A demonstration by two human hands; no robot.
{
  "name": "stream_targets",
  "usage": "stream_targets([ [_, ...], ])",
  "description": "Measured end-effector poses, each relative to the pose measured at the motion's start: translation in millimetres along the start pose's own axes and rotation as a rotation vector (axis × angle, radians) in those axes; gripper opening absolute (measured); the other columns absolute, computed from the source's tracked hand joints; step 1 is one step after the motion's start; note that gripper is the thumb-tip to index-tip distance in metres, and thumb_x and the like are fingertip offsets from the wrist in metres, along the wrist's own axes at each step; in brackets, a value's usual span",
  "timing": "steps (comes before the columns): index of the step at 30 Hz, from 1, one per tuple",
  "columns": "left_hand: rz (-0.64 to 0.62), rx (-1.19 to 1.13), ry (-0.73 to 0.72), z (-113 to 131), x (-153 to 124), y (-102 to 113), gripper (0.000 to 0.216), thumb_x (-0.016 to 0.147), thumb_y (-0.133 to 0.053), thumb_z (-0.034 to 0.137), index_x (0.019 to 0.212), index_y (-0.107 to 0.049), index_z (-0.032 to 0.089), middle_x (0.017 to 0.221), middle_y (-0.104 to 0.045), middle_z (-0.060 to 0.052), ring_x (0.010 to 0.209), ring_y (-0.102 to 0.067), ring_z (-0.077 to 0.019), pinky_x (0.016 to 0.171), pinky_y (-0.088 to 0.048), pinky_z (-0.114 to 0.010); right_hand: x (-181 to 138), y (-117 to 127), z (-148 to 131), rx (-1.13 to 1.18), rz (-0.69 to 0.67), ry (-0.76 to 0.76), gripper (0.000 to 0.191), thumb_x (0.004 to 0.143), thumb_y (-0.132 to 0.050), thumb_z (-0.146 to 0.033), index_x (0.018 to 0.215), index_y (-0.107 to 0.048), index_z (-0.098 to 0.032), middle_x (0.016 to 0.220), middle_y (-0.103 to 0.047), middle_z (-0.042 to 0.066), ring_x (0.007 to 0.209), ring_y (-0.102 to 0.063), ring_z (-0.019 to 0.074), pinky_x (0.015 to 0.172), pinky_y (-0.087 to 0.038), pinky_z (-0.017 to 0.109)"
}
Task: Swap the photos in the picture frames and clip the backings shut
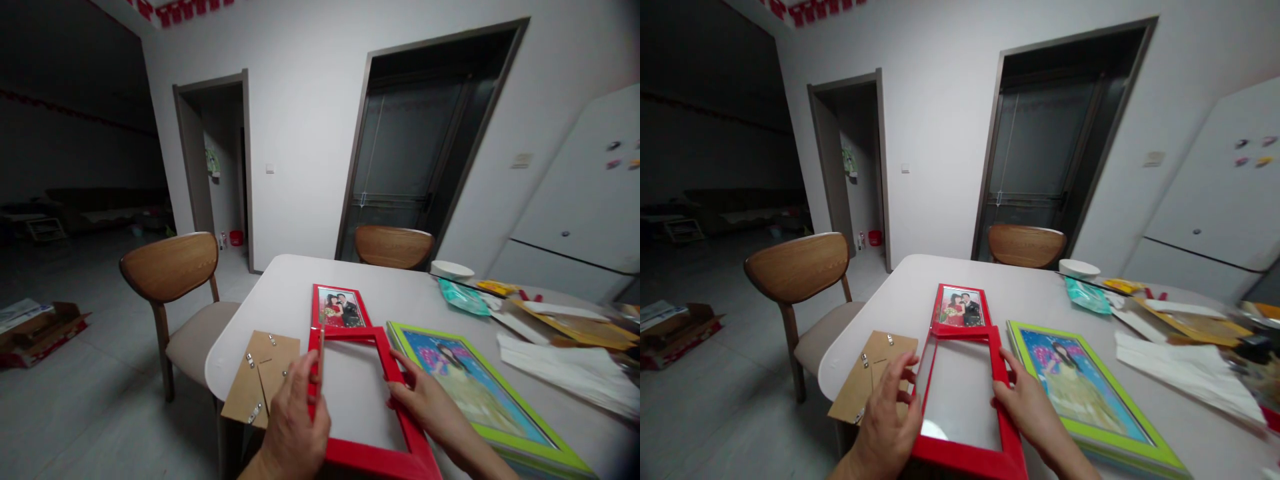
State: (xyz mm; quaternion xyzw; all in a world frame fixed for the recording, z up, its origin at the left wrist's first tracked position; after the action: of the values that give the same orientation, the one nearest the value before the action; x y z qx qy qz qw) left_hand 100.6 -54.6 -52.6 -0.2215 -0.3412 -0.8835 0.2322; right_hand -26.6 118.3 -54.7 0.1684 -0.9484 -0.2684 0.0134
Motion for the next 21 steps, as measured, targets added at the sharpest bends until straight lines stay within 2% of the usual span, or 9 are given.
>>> stream_targets([
  [2, 0.042, -0.019, 0.153, -18, -7, 11, 0.048, 0.073, -0.037, 0.013, 0.121, -0.029, 0.016, 0.119, -0.046, -0.011, 0.101, -0.049, -0.0209, 0.076, -0.048, -0.03, 4, -1, 13, -0.277, 0.041, 0.086, 0.058, 0.064, -0.041, -0.02, 0.121, -0.038, -0.008, 0.09, -0.063, 0.01, 0.076, -0.06, 0.0202, 0.067, -0.044, 0.028],
  [5, 0.015, 0.024, 0.286, -45, -22, 23, 0.047, 0.073, -0.04, 0.017, 0.119, -0.032, 0.015, 0.121, -0.044, -0.01, 0.109, -0.044, -0.0229, 0.087, -0.041, -0.035, 6, -8, 25, -0.558, 0.054, 0.184, 0.05, 0.065, -0.041, -0.017, 0.114, -0.047, -0.008, 0.104, -0.058, 0.014, 0.093, -0.055, 0.0223, 0.081, -0.038, 0.029],
  [8, -0.067, 0.091, 0.321, -62, -34, 27, 0.048, 0.073, -0.042, 0.02, 0.12, -0.033, 0.013, 0.121, -0.045, -0.011, 0.111, -0.042, -0.0232, 0.092, -0.036, -0.037, 6, -14, 30, -0.708, 0.026, 0.208, 0.045, 0.066, -0.04, -0.015, 0.109, -0.05, -0.006, 0.096, -0.06, 0.016, 0.088, -0.056, 0.0224, 0.078, -0.039, 0.029],
  [12, -0.163, 0.229, 0.269, -68, -38, 26, 0.05, 0.07, -0.045, 0.022, 0.119, -0.038, 0.012, 0.117, -0.049, -0.012, 0.109, -0.044, -0.0244, 0.092, -0.036, -0.037, 6, -16, 30, -0.775, 0.019, 0.243, 0.034, 0.067, -0.039, -0.014, 0.094, -0.058, -0.009, 0.083, -0.06, 0.014, 0.076, -0.057, 0.0212, 0.071, -0.04, 0.03],
  [15, -0.204, 0.333, 0.217, -68, -36, 24, 0.052, 0.068, -0.047, 0.021, 0.118, -0.041, 0.011, 0.118, -0.048, -0.013, 0.11, -0.042, -0.0259, 0.093, -0.034, -0.04, 6, -20, 26, -0.731, 0.079, 0.323, 0.033, 0.066, -0.042, -0.016, 0.094, -0.059, -0.01, 0.093, -0.058, 0.015, 0.088, -0.053, 0.0234, 0.08, -0.037, 0.033],
  [17, -0.215, 0.361, 0.173, -66, -35, 24, 0.052, 0.068, -0.046, 0.02, 0.119, -0.039, 0.01, 0.123, -0.044, -0.013, 0.114, -0.038, -0.026, 0.095, -0.031, -0.042, 7, -28, 22, -0.597, 0.12, 0.36, 0.038, 0.067, -0.043, -0.02, 0.102, -0.055, -0.009, 0.103, -0.055, 0.016, 0.096, -0.05, 0.0242, 0.084, -0.035, 0.034],
  [19, -0.243, 0.356, 0.12, -60, -33, 22, 0.053, 0.067, -0.045, 0.018, 0.119, -0.039, 0.011, 0.126, -0.04, -0.013, 0.117, -0.034, -0.0256, 0.097, -0.028, -0.044, 10, -41, 19, -0.372, 0.094, 0.292, 0.045, 0.069, -0.042, -0.025, 0.112, -0.048, -0.01, 0.098, -0.057, 0.013, 0.086, -0.055, 0.0216, 0.075, -0.04, 0.032],
  [21, -0.287, 0.337, 0.065, -50, -31, 18, 0.054, 0.066, -0.046, 0.016, 0.119, -0.039, 0.011, 0.129, -0.037, -0.013, 0.119, -0.031, -0.0254, 0.097, -0.027, -0.045, 13, -56, 16, -0.083, 0.006, 0.123, 0.055, 0.069, -0.043, -0.028, 0.121, -0.036, -0.01, 0.078, -0.06, 0.007, 0.059, -0.056, 0.016, 0.055, -0.043, 0.028],
])
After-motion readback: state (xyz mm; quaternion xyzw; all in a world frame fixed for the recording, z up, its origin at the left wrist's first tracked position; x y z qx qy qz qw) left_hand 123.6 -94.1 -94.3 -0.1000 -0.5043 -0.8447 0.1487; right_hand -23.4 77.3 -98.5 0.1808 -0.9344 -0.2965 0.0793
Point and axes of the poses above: each hand's wrist, its own x-axis towards the middle knuckle, its own y-axis out of the back of the hand, z = x × y, the point moved 1 cm from there along x, towards the middle knuckle
